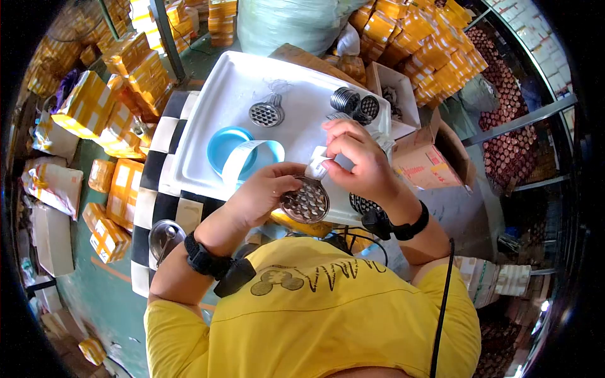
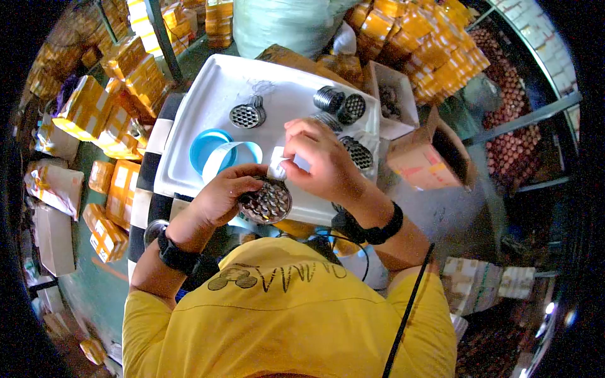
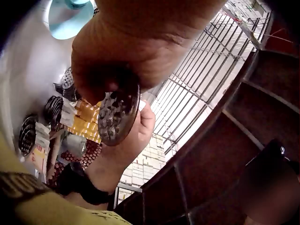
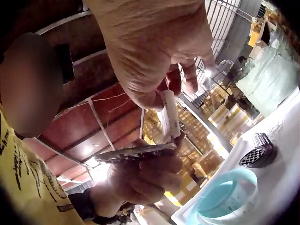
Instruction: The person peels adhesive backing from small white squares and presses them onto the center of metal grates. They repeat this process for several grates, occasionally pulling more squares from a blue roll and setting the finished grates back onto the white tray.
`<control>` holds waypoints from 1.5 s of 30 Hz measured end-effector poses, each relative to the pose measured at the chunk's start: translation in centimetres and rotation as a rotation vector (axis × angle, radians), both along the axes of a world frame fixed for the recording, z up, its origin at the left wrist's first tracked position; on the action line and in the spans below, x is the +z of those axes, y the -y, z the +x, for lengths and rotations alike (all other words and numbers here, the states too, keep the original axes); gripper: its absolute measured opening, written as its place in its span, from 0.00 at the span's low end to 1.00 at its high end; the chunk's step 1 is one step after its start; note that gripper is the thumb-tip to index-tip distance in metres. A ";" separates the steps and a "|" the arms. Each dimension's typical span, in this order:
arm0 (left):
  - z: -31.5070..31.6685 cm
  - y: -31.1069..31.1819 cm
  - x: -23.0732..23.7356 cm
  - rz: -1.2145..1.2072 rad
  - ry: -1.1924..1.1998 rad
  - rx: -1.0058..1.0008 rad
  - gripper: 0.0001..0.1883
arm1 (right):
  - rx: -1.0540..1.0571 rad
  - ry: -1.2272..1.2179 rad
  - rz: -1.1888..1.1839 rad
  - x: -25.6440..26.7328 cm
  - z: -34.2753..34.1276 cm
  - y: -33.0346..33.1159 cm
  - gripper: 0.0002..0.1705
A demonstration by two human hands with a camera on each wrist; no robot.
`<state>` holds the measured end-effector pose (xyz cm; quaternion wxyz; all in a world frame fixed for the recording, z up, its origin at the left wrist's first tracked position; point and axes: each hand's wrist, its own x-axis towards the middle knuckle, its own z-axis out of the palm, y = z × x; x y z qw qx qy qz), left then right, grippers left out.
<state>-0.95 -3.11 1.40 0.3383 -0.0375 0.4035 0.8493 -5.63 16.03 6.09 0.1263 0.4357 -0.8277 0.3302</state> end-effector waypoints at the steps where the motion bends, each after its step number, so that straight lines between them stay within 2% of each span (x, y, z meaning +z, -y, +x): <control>1: 0.0 0.0 0.1 0.000 -0.001 -0.002 0.16 | 0.000 -0.013 -0.004 0.0 0.0 0.1 0.11; 25: -1.3 -0.4 -0.5 -0.208 -0.218 0.068 0.13 | -0.070 -0.207 0.059 0.6 -0.1 1.0 0.11; 34: -1.6 -0.7 -0.7 -0.268 -0.304 0.032 0.13 | -0.145 -0.224 0.067 0.8 0.2 1.1 0.11; 40: -1.8 -1.0 -1.4 -0.312 -0.279 0.035 0.12 | -0.159 -0.226 0.082 0.8 0.3 1.2 0.10; 43: -1.7 -0.9 -1.4 -0.296 -0.263 0.082 0.11 | -0.172 -0.217 0.095 1.0 0.5 0.9 0.15; 45: -1.8 -0.7 -1.7 -0.293 -0.251 0.096 0.11 | -0.227 -0.022 -0.155 0.6 0.9 1.0 0.23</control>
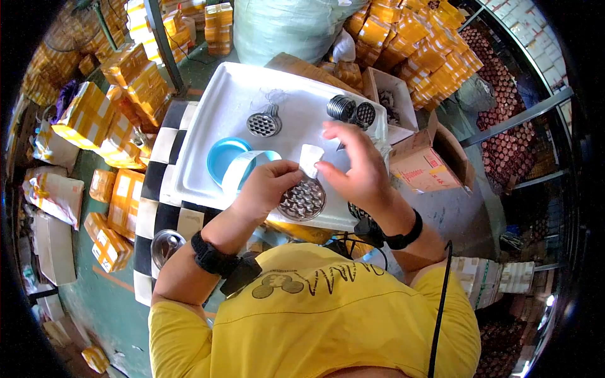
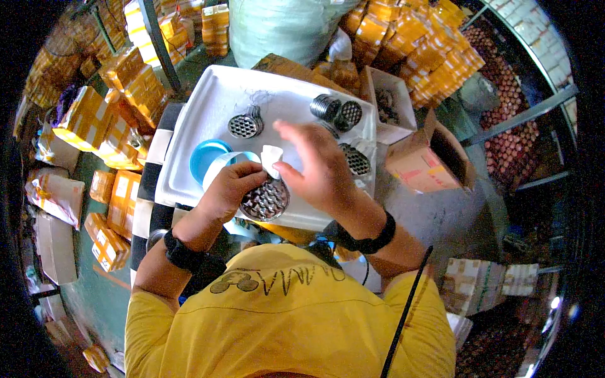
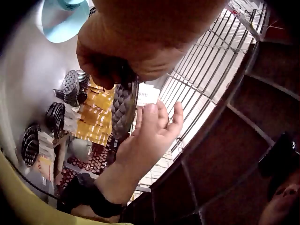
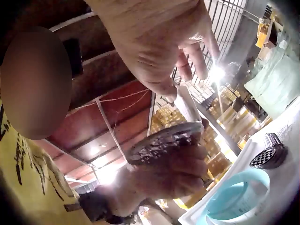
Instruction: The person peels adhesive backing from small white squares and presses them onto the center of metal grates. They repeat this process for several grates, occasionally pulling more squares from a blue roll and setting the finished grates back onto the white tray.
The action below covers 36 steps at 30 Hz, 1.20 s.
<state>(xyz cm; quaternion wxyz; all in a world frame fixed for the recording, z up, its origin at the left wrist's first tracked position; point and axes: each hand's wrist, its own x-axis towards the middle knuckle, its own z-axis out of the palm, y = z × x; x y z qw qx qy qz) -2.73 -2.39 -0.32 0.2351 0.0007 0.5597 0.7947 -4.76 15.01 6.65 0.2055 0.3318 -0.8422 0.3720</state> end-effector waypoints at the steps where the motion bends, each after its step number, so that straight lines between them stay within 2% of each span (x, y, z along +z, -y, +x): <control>1: 0.0 0.1 -0.1 0.003 0.004 0.009 0.11 | -0.016 0.083 -0.134 -0.3 0.1 0.0 0.28; 4: 0.5 0.2 0.1 0.061 0.064 0.021 0.12 | 0.075 0.388 -0.188 -2.1 0.0 -0.8 0.39; 5: 0.6 0.2 0.5 0.041 0.051 0.024 0.12 | 0.085 0.520 -0.108 -2.2 0.2 -0.9 0.26; 8: 0.8 0.0 0.5 0.051 0.049 0.037 0.12 | 0.009 0.651 -0.028 -2.8 0.4 -0.6 0.17; 9: 0.9 -0.1 0.5 0.048 0.051 0.037 0.12 | 0.026 0.591 -0.113 -3.2 0.5 -0.3 0.11; 10: 0.9 -0.1 0.5 0.045 0.052 0.038 0.12 | 0.020 0.577 -0.103 -3.1 0.6 -0.3 0.11; 27: 1.5 0.2 1.7 0.016 0.000 -0.064 0.14 | -0.052 0.459 -0.085 -2.8 0.7 -0.1 0.11; 30: 1.4 0.4 1.4 0.009 0.013 -0.079 0.14 | -0.031 0.536 -0.107 -3.0 0.7 -0.2 0.11; 36: 1.2 0.4 1.3 0.016 0.002 -0.107 0.14 | -0.091 0.520 0.007 -2.3 0.8 -0.3 0.12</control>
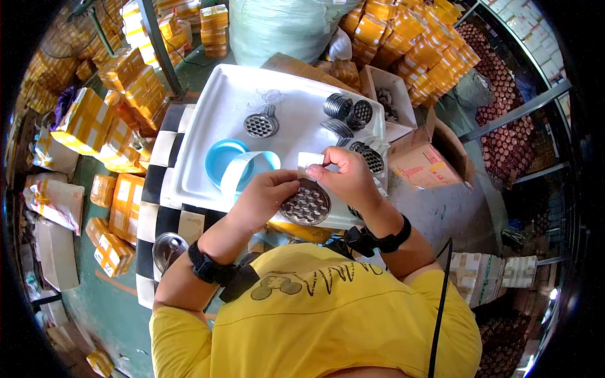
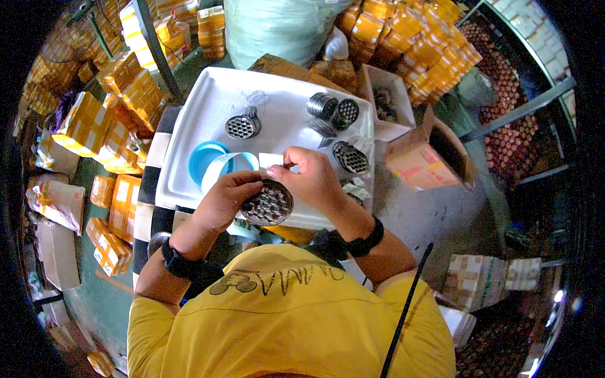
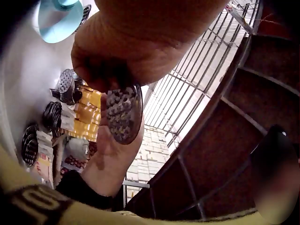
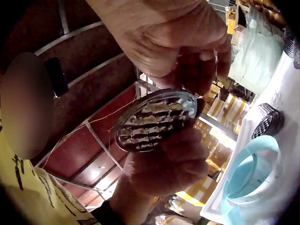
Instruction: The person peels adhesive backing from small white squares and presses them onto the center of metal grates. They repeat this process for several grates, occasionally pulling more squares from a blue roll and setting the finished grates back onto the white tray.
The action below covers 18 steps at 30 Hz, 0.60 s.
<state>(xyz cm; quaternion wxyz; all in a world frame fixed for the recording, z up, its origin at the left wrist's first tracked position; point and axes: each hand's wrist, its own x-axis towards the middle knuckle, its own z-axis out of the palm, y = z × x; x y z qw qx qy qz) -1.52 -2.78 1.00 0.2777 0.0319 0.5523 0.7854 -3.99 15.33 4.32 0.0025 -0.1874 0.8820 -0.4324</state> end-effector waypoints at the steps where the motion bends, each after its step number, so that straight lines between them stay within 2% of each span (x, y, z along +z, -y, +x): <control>1: 0.0 0.0 0.1 -0.003 -0.004 -0.005 0.14 | -0.001 -0.008 -0.019 -0.1 0.0 0.0 0.12; 5: 0.0 -0.3 0.5 -0.048 -0.147 -0.002 0.12 | -0.008 -0.020 -0.029 -0.8 0.0 0.0 0.12; 8: -1.0 0.0 0.1 -0.291 -0.425 0.046 0.09 | 0.016 -0.019 -0.041 -1.5 0.3 0.2 0.13; 9: -1.2 0.1 0.3 -0.396 -0.403 0.037 0.10 | 0.029 -0.022 -0.053 -1.7 0.3 0.3 0.14; 12: -1.1 0.2 -0.2 -0.409 -0.391 0.042 0.11 | 0.032 0.012 0.046 -1.1 0.3 0.1 0.13; 13: -1.1 0.1 -0.4 -0.366 -0.371 0.042 0.11 | 0.006 0.102 0.040 -0.9 0.3 0.2 0.13; 16: -1.3 0.3 -1.3 -0.191 -0.309 0.011 0.10 | 0.023 0.195 -0.241 -1.8 0.1 0.1 0.11; 17: -1.2 0.2 -1.3 -0.167 -0.278 0.008 0.10 | 0.032 0.301 -0.196 -1.7 -0.1 -0.2 0.11; 18: -1.2 0.1 -1.1 -0.142 -0.246 0.005 0.10 | 0.026 0.284 -0.167 -1.5 -0.1 -0.2 0.11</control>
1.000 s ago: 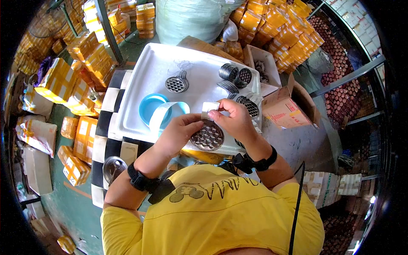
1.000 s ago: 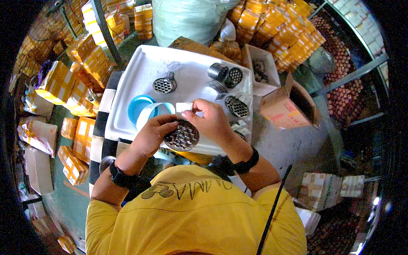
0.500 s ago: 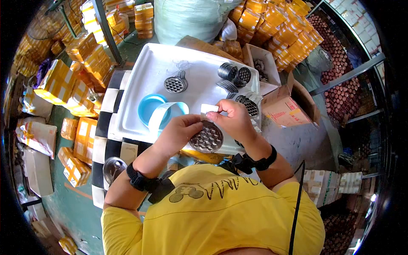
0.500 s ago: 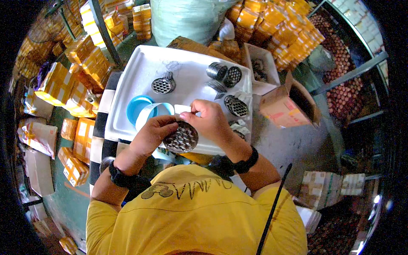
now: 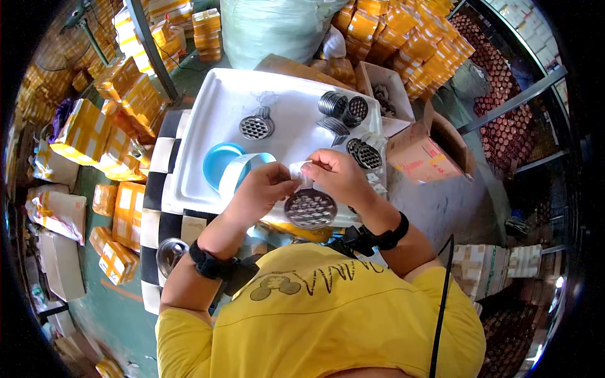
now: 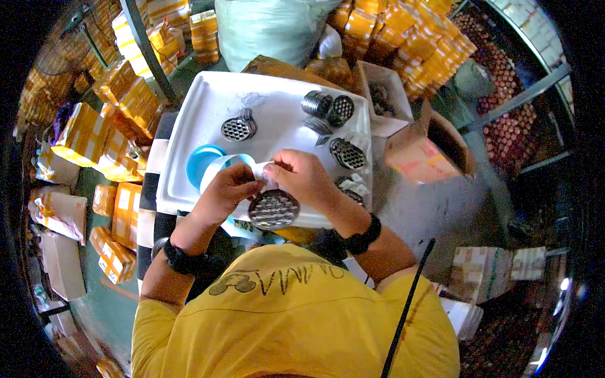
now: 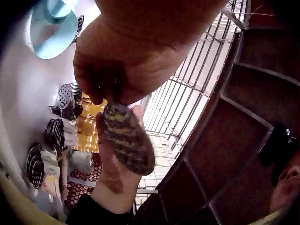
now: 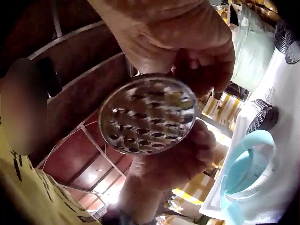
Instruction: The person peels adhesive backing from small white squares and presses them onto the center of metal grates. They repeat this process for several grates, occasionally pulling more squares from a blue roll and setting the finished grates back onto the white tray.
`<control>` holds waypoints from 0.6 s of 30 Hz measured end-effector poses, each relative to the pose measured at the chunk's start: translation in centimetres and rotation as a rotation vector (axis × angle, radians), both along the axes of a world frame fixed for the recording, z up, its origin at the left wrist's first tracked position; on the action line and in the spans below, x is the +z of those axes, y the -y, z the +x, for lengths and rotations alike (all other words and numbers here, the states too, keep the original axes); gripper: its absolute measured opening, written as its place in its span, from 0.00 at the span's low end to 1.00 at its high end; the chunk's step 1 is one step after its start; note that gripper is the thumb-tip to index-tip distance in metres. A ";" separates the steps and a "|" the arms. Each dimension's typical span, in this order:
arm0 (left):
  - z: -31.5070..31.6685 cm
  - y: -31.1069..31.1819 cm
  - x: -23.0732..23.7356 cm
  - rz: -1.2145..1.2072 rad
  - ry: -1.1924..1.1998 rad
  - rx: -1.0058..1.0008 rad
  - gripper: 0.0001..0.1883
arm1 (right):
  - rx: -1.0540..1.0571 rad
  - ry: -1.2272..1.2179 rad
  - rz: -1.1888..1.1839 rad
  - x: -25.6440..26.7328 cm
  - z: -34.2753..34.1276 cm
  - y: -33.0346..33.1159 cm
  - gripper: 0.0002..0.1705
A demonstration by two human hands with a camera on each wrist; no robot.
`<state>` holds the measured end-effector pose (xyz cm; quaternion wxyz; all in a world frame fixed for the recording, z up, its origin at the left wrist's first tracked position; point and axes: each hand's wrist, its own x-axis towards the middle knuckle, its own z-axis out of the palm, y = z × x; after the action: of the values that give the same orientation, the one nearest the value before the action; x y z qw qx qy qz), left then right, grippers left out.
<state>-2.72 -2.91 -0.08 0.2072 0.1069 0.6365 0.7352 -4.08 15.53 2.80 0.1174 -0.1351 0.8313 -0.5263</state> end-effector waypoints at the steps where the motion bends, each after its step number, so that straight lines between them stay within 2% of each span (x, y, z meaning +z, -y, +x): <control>1: 0.0 -0.1 0.1 0.024 0.031 -0.003 0.09 | -0.003 -0.016 0.029 0.3 0.0 0.1 0.11; 4: 0.0 -0.5 0.3 0.028 -0.071 0.046 0.08 | -0.016 -0.055 -0.020 0.2 0.3 0.5 0.10; 5: 0.0 -0.5 0.4 -0.014 -0.061 0.049 0.07 | -0.020 -0.066 -0.059 0.1 0.4 0.5 0.10; 8: -0.2 -0.5 -0.5 0.076 0.001 0.078 0.07 | 0.006 -0.057 -0.024 -0.1 0.4 0.3 0.09; 11: -0.1 -0.7 -0.2 0.076 0.040 0.113 0.07 | -0.043 -0.083 0.012 -0.3 0.3 0.4 0.12; 14: -0.3 -0.5 -0.6 0.058 0.047 0.159 0.09 | 0.057 0.022 -0.022 0.3 0.8 0.5 0.13; 15: -0.3 -0.4 -0.9 0.057 0.046 0.171 0.10 | 0.108 0.113 -0.161 -2.7 0.3 0.1 0.12; 18: 0.0 -0.3 -0.3 -0.030 0.041 0.150 0.13 | 0.070 0.089 0.002 -2.3 0.6 0.0 0.11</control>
<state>-2.75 -2.65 -0.35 0.1662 0.0405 0.6494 0.7410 -3.44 15.57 0.52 0.1728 -0.1406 0.8206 -0.5263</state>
